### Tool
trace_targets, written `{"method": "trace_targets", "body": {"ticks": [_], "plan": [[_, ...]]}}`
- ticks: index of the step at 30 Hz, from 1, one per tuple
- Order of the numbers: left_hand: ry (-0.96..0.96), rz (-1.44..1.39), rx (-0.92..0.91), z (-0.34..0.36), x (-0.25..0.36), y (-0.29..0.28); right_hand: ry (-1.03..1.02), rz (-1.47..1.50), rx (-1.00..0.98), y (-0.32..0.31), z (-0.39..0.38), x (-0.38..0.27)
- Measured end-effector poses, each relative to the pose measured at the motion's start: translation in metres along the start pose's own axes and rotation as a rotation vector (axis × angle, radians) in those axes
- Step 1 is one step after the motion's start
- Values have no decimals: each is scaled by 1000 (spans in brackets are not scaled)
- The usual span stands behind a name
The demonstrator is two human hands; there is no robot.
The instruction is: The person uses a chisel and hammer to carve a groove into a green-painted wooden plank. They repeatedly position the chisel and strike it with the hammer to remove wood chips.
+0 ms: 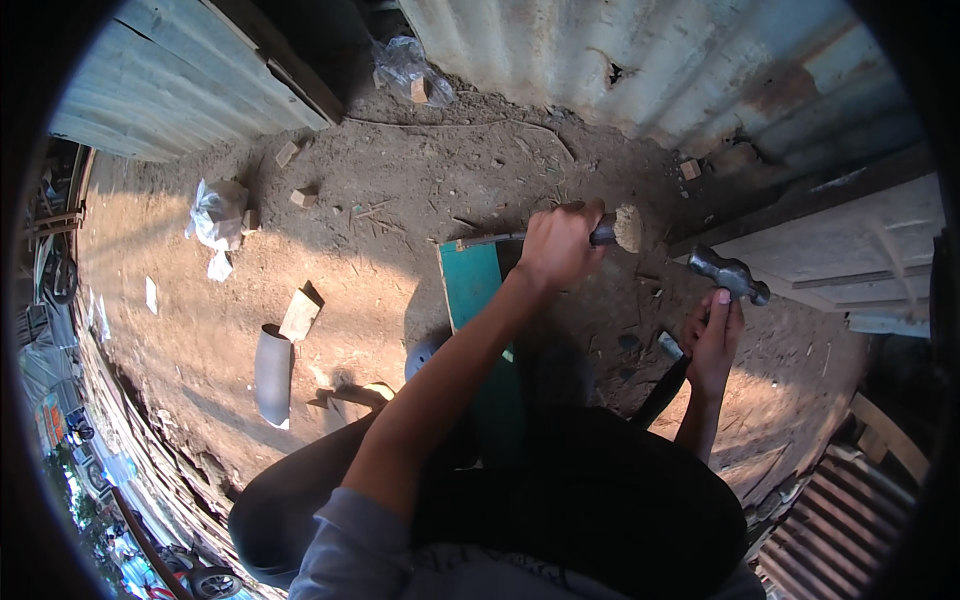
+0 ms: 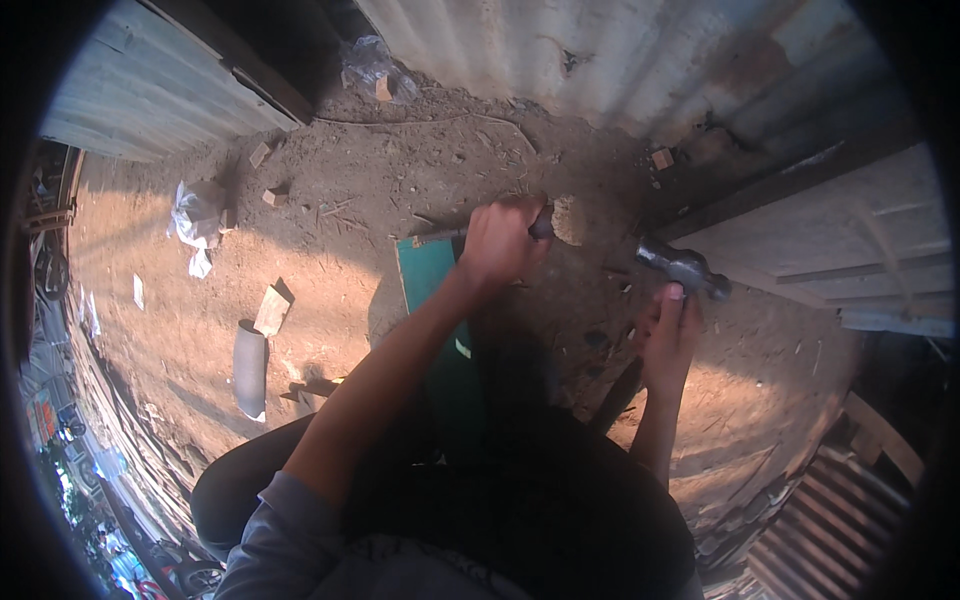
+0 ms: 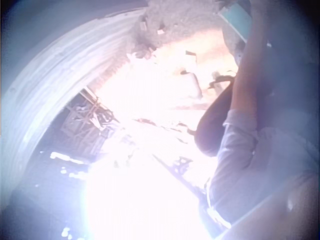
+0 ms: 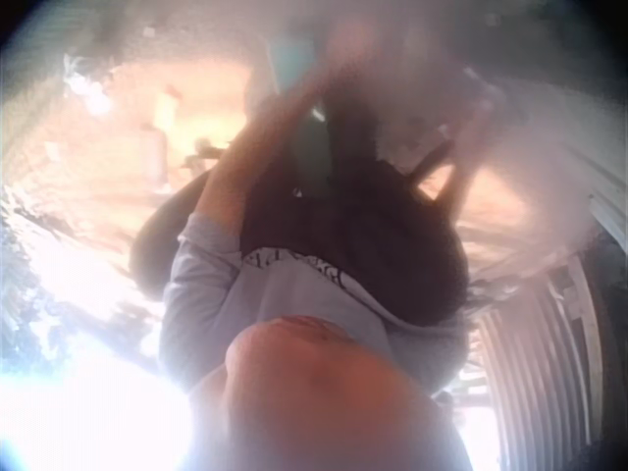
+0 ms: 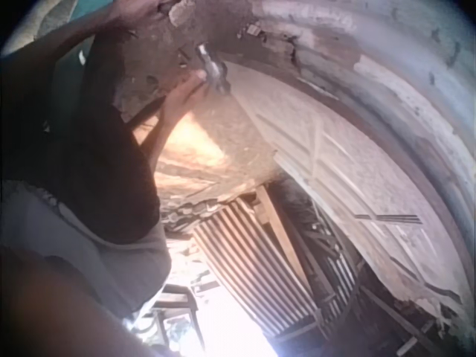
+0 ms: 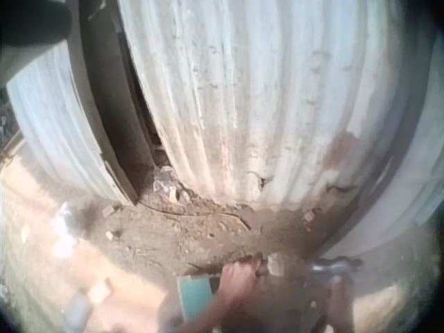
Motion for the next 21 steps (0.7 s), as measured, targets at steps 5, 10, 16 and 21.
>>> {"method": "trace_targets", "body": {"ticks": [5, 10, 16, 21], "plan": [[-64, -13, 69, 12, -3, -10, -32, 28, -28, -3, 4, -7], [-22, -70, 46, 8, -2, -11, -28, 30, -21, -3, 4, -8], [-12, -48, 49, 6, -2, -12, -51, -9, -38, -1, 4, -4], [5, -50, 52, 6, 1, -13, -46, -3, -61, 2, 2, -7]]}}
Point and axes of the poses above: each hand's wrist, its own z-axis towards the middle knuckle, its own y-axis out of the palm, x = y × z, the point moved 9 cm from there along z, towards the middle knuckle, and after that the axes turned 5 degrees about x, right-handed, at the moved point
